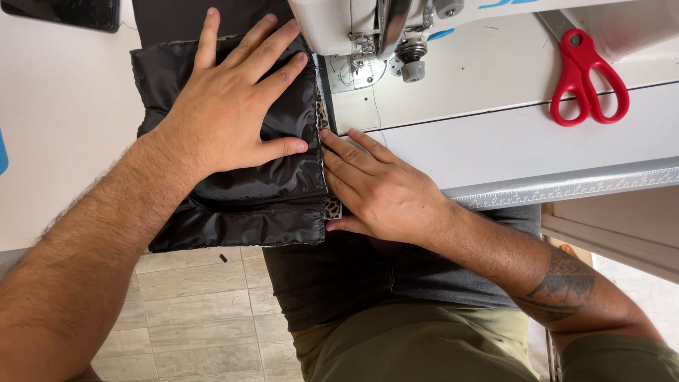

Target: Reinforcing the edges of a leopard-print fabric bag by turning it inside out and sewing along the seams on a sewing machine.

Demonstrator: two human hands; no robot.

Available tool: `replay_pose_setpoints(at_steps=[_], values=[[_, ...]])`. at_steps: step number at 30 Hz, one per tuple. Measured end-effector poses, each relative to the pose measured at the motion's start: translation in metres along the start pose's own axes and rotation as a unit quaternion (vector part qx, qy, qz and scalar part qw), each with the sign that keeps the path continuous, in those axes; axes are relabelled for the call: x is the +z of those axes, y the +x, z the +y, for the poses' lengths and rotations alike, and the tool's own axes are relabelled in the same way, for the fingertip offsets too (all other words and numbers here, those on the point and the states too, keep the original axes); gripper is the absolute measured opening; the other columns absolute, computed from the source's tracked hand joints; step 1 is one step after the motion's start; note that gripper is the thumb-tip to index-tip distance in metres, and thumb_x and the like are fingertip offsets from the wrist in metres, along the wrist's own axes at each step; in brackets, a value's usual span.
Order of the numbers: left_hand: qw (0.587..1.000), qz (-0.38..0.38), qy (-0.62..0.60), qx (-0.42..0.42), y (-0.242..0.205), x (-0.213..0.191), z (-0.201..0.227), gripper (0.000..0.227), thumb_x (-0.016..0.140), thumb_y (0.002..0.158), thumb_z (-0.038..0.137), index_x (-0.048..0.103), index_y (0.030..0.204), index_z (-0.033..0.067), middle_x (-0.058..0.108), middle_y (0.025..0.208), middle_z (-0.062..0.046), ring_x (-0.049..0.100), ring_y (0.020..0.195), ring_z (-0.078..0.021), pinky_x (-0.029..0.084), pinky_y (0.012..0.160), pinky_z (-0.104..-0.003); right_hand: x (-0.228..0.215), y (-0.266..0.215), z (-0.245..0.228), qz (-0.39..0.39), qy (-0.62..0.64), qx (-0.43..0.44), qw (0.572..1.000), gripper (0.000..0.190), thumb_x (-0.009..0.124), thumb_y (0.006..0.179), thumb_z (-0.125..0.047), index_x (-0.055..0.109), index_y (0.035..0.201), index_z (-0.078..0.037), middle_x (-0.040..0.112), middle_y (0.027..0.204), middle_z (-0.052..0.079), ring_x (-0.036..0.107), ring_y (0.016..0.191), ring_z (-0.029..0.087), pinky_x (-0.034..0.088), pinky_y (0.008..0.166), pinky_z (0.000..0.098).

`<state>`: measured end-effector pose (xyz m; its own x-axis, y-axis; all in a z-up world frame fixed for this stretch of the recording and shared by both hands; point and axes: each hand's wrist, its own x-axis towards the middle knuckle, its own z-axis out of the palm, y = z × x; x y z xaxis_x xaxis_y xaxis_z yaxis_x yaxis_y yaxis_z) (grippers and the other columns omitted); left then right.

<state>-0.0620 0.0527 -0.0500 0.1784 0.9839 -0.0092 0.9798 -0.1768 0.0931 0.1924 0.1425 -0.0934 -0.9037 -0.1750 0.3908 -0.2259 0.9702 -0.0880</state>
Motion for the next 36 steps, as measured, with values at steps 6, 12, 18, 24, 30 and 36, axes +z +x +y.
replay_pose_setpoints(at_steps=[6, 12, 18, 24, 30, 36], values=[[0.999, 0.008, 0.033, 0.018, -0.002, 0.01, -0.005, 0.105, 0.06, 0.09, 0.073, 0.054, 0.157, -0.0072, 0.043, 0.166, -0.022, 0.029, 0.159, -0.0376, -0.002, 0.122, -0.07, 0.002, -0.001, 0.001, -0.002, 0.023, 0.002, 1.0, 0.07, 0.062, 0.101, -0.057, 0.065, 0.122, 0.01, 0.064, 0.134, 0.026, 0.048, 0.141, 0.043, 0.037, 0.121, 0.0546], [0.999, 0.011, 0.024, 0.018, -0.004, 0.012, -0.005, 0.106, 0.059, 0.09, 0.072, 0.05, 0.159, -0.0081, 0.042, 0.168, -0.023, 0.031, 0.158, -0.0376, -0.001, 0.123, -0.068, -0.001, -0.001, 0.004, -0.002, 0.119, 0.022, 0.993, 0.066, 0.065, 0.1, -0.05, 0.062, 0.125, 0.011, 0.061, 0.14, 0.027, 0.046, 0.143, 0.043, 0.036, 0.121, 0.0555], [1.0, 0.014, 0.024, 0.012, -0.004, 0.015, -0.005, 0.107, 0.061, 0.089, 0.071, 0.047, 0.161, -0.0056, 0.042, 0.168, -0.022, 0.031, 0.158, -0.0374, -0.004, 0.123, -0.065, -0.013, -0.004, -0.001, 0.087, 0.16, 0.036, 0.983, 0.051, 0.072, 0.1, -0.039, 0.065, 0.122, 0.007, 0.068, 0.128, 0.022, 0.063, 0.127, 0.038, 0.046, 0.114, 0.053], [0.999, 0.027, 0.029, 0.013, -0.005, 0.017, -0.004, 0.107, 0.062, 0.09, 0.073, 0.048, 0.161, -0.0062, 0.045, 0.166, -0.022, 0.034, 0.156, -0.039, -0.004, 0.124, -0.065, 0.005, -0.017, -0.009, 0.199, 0.086, -0.023, 0.976, 0.033, 0.081, 0.099, -0.03, 0.063, 0.118, -0.009, 0.064, 0.104, 0.008, 0.059, 0.093, 0.022, 0.051, 0.078, 0.0396], [0.999, 0.001, 0.042, -0.003, -0.003, 0.016, -0.004, 0.108, 0.055, 0.09, 0.077, 0.045, 0.161, -0.0036, 0.04, 0.168, -0.021, 0.032, 0.156, -0.0368, -0.004, 0.123, -0.066, -0.002, -0.001, -0.037, 0.253, 0.034, -0.007, 0.967, 0.005, 0.073, 0.097, 0.003, 0.071, 0.099, -0.001, 0.062, 0.09, 0.007, 0.056, 0.075, 0.02, 0.045, 0.073, 0.0348], [0.996, -0.011, 0.083, -0.016, 0.0, 0.016, -0.005, 0.106, 0.052, 0.089, 0.08, 0.047, 0.159, 0.0006, 0.04, 0.169, -0.016, 0.034, 0.155, -0.0325, 0.001, 0.123, -0.064, 0.009, -0.009, -0.049, 0.245, 0.023, 0.057, 0.968, 0.004, 0.068, 0.098, 0.003, 0.071, 0.098, 0.001, 0.063, 0.09, 0.009, 0.059, 0.076, 0.023, 0.043, 0.07, 0.0361]])
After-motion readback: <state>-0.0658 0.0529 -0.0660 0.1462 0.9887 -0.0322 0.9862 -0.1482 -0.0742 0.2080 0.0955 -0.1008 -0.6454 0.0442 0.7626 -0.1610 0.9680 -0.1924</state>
